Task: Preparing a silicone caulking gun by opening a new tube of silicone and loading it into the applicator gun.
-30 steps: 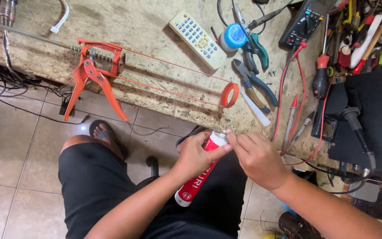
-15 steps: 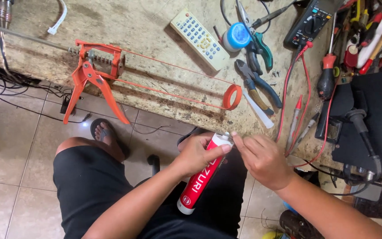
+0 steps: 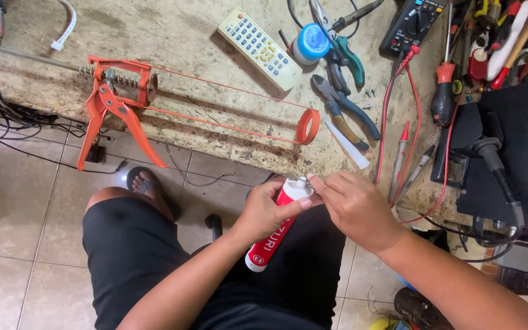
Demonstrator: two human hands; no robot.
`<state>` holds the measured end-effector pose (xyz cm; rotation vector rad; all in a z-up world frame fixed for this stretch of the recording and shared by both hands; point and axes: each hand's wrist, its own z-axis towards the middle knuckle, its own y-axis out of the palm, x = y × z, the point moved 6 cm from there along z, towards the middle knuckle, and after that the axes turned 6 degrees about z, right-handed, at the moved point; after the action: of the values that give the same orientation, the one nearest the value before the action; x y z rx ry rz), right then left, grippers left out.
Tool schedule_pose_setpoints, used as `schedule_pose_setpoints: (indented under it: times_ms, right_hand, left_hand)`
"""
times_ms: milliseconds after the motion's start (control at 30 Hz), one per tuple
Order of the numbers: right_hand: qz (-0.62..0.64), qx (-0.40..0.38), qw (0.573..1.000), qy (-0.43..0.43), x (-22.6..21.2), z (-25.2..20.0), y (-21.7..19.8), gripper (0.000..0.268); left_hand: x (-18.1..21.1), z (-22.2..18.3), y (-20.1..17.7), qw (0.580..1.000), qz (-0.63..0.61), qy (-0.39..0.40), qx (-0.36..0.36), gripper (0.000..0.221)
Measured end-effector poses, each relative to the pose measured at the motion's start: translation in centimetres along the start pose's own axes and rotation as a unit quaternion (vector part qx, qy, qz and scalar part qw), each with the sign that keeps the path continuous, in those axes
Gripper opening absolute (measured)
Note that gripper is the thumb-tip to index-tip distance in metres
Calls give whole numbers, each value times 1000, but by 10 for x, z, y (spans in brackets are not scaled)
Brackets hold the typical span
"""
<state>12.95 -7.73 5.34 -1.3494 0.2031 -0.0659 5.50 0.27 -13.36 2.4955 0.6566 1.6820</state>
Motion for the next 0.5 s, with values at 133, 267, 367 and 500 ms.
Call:
schedule_pose_setpoints:
  times_ms: [133,267,367,500]
  right_hand:
    - [29,-13,999,23,5,-4,0,14]
    - [-14,42,999,5,5,-15,1,18]
    - [0,70,997,32,8,-24,4,20]
    - [5,70,995,69,13,-27,1,21]
  left_hand:
    - [-2,-2,-3,997,56,39,41,44]
    - [6,-1,-4,994,74,63,54,47]
    - [6,-2,-5,994,62,63,65,49]
    - [8,-4,-4,992,74,74,66,51]
